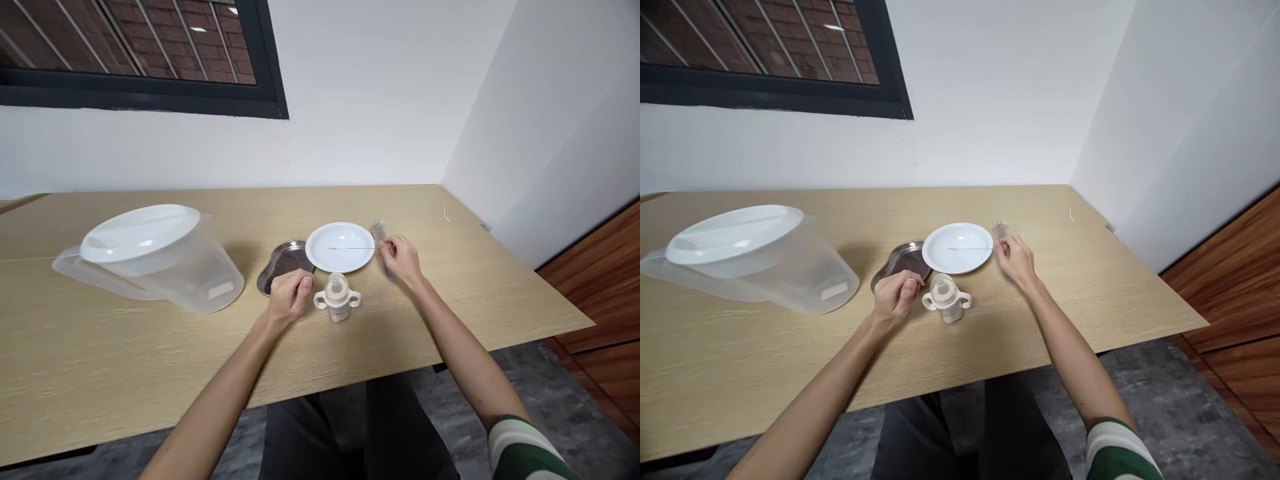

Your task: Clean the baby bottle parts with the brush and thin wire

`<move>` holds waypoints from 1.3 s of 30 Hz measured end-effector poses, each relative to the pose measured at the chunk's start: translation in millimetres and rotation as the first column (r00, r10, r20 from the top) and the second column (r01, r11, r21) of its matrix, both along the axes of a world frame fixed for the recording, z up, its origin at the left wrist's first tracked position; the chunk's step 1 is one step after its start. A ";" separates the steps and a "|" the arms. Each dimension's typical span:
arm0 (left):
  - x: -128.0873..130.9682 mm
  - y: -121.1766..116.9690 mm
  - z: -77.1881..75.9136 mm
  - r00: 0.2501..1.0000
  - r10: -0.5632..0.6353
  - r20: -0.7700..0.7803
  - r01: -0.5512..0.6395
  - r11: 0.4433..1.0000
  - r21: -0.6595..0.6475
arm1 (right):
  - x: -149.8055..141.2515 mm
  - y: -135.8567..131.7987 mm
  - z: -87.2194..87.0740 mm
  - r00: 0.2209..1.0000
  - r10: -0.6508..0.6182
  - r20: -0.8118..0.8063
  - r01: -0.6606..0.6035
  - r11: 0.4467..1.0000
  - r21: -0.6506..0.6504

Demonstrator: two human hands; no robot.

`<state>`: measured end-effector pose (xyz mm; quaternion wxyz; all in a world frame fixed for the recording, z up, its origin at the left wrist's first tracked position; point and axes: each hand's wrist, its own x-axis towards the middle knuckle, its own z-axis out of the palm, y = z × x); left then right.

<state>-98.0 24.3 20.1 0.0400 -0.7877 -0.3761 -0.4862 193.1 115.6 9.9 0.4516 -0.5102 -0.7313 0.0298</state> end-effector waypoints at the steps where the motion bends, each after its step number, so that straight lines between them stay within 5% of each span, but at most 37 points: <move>1: -0.1 0.0 -0.1 1.000 0.000 -0.002 0.000 1.000 0.001 | 0.1 0.7 -1.1 1.000 0.002 0.024 -0.001 1.000 -0.018; 11: -0.5 0.3 -1.0 1.000 -0.027 0.002 0.027 1.000 0.004 | 0.6 4.0 -6.0 0.994 0.025 0.108 -0.016 0.997 -0.078; 29: -0.4 0.1 -0.3 1.000 -0.024 -0.003 0.024 1.000 0.012 | 2.8 4.5 -4.2 0.999 -0.050 0.018 0.051 0.994 -0.093; 39: -4.7 9.6 -16.4 0.972 -0.048 0.229 0.044 0.999 0.023 | -0.3 0.2 -2.2 0.987 -0.015 -0.159 0.015 1.000 -0.002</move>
